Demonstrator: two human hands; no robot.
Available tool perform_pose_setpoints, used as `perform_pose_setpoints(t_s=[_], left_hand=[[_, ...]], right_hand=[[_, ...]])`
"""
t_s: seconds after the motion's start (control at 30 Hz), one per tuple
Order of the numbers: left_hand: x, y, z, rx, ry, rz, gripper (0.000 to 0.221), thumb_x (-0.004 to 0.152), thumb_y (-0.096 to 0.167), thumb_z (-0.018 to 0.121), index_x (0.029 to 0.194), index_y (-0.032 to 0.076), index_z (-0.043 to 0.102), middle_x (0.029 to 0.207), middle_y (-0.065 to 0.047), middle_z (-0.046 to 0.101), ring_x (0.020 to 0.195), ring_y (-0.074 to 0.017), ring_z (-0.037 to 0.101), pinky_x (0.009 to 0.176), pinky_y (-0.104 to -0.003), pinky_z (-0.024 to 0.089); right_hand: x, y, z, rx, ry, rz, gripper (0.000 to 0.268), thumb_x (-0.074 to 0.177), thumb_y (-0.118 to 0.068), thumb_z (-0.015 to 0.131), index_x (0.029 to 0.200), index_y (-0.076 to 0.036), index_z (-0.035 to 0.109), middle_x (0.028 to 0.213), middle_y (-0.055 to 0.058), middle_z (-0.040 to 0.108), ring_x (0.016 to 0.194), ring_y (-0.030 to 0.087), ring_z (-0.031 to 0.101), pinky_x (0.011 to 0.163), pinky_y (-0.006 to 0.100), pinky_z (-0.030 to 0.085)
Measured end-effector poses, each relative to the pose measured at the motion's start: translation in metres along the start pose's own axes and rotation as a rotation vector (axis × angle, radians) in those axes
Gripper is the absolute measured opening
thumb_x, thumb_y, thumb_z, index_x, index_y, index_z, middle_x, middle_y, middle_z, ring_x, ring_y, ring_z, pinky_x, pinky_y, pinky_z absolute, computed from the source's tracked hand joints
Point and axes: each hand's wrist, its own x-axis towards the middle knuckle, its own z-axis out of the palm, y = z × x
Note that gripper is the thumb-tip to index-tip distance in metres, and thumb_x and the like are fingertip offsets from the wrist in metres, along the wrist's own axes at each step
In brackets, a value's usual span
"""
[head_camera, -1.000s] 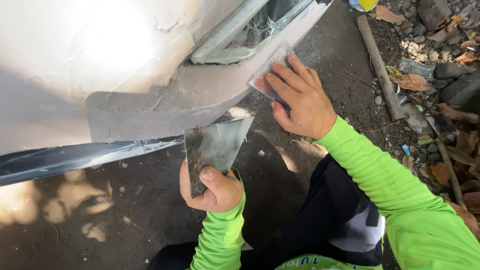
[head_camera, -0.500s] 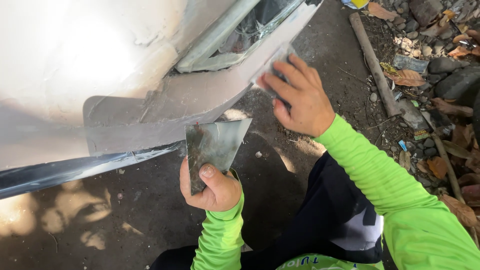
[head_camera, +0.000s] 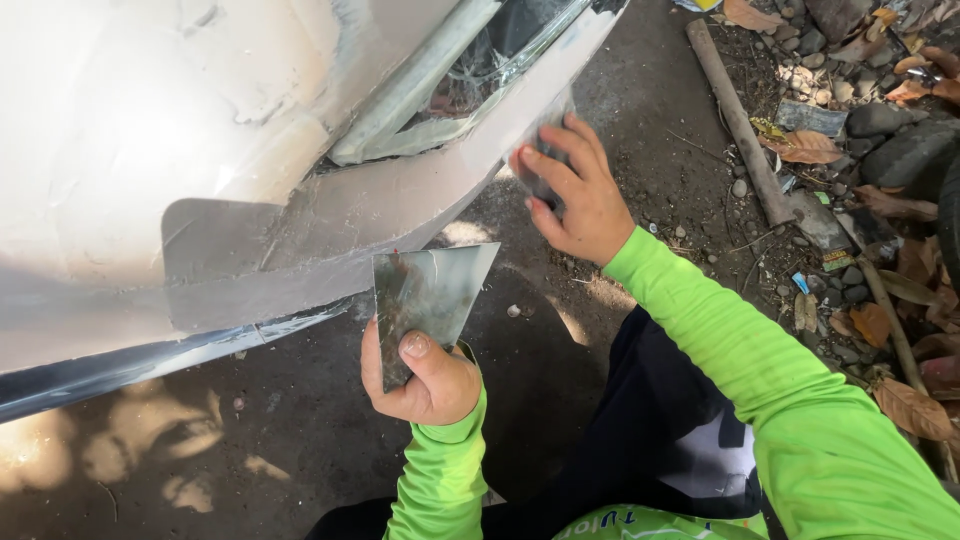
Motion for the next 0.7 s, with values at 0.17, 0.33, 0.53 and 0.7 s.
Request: perform_pose_setpoints(t_s=[0.17, 0.33, 0.53, 0.7], left_hand=[[0.011, 0.006, 0.005, -0.079, -0.012, 0.004, 0.031, 0.113, 0.018, 0.057, 0.135, -0.003, 0.052, 0.125, -0.025, 0.066, 0.104, -0.0285, 0.071, 0.088, -0.039, 0.065], [0.001, -0.001, -0.004, -0.003, 0.011, -0.038, 0.032, 0.111, 0.018, 0.058, 0.134, -0.004, 0.052, 0.119, -0.023, 0.067, 0.096, -0.0253, 0.071, 0.082, -0.035, 0.065], [0.003, 0.000, -0.006, -0.002, 0.030, -0.029, 0.034, 0.111, 0.019, 0.059, 0.135, -0.004, 0.051, 0.120, -0.023, 0.066, 0.097, -0.0265, 0.072, 0.083, -0.036, 0.065], [0.002, 0.000, -0.006, 0.000, -0.015, -0.051, 0.034, 0.112, 0.020, 0.058, 0.136, -0.003, 0.051, 0.121, -0.024, 0.065, 0.099, -0.0272, 0.072, 0.084, -0.037, 0.067]], right_hand=[[-0.003, -0.010, -0.017, -0.046, -0.029, -0.022, 0.057, 0.084, -0.011, 0.070, 0.140, -0.007, 0.061, 0.146, 0.021, 0.051, 0.142, 0.048, 0.044, 0.122, 0.059, 0.038], [0.037, -0.040, -0.041, -0.070, -0.120, 0.003, 0.054, 0.089, -0.014, 0.069, 0.142, -0.011, 0.063, 0.150, 0.018, 0.053, 0.142, 0.050, 0.046, 0.118, 0.057, 0.043], [0.057, -0.040, -0.038, -0.167, -0.150, -0.041, 0.056, 0.087, -0.014, 0.069, 0.142, -0.015, 0.066, 0.149, 0.016, 0.055, 0.140, 0.049, 0.047, 0.112, 0.058, 0.043], [0.063, -0.036, -0.035, -0.148, -0.165, -0.023, 0.055, 0.085, -0.013, 0.068, 0.141, -0.016, 0.066, 0.149, 0.015, 0.056, 0.140, 0.047, 0.047, 0.111, 0.058, 0.042]])
